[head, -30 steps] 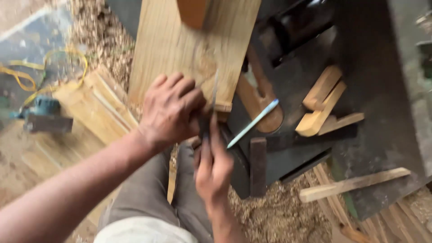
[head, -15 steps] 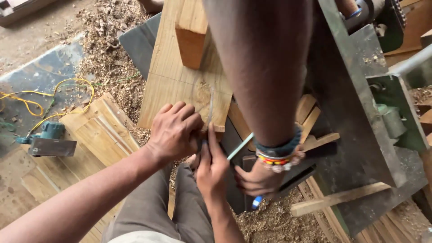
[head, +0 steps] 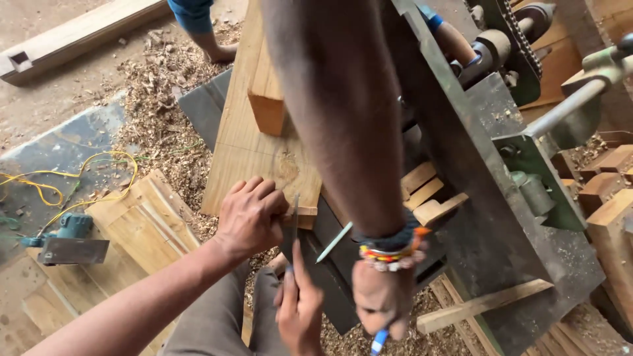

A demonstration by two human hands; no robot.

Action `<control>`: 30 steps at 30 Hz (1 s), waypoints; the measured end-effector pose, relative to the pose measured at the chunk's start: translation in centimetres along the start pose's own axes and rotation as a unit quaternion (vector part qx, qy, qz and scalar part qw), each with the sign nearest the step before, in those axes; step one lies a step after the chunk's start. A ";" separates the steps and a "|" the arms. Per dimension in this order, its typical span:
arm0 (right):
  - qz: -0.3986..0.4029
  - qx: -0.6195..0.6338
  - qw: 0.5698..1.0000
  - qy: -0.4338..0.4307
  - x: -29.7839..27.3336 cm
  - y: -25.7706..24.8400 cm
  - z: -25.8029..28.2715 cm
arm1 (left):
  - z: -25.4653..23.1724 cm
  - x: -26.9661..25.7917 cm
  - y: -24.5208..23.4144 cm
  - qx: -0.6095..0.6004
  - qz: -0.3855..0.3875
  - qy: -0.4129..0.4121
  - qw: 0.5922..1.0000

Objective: Measure and assemble wooden pieces using manual tools in a workshop.

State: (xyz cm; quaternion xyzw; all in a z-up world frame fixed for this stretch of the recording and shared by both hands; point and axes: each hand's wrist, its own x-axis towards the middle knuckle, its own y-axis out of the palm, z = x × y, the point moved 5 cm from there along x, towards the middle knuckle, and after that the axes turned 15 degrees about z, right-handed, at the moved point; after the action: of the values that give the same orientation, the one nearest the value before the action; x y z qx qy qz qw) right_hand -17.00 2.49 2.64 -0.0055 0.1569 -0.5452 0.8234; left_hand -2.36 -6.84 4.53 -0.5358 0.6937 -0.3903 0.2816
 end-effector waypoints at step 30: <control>0.022 0.017 0.996 0.079 -0.2 0.2 -1.3 | 0.9 -0.5 1.4 0.000 0.040 -0.033 0.999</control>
State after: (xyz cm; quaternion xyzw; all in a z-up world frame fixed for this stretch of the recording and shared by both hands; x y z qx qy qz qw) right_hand -17.22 2.99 1.41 0.0550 0.2126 -0.5281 0.8203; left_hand -2.27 -6.38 2.83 -0.5203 0.7051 -0.3608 0.3194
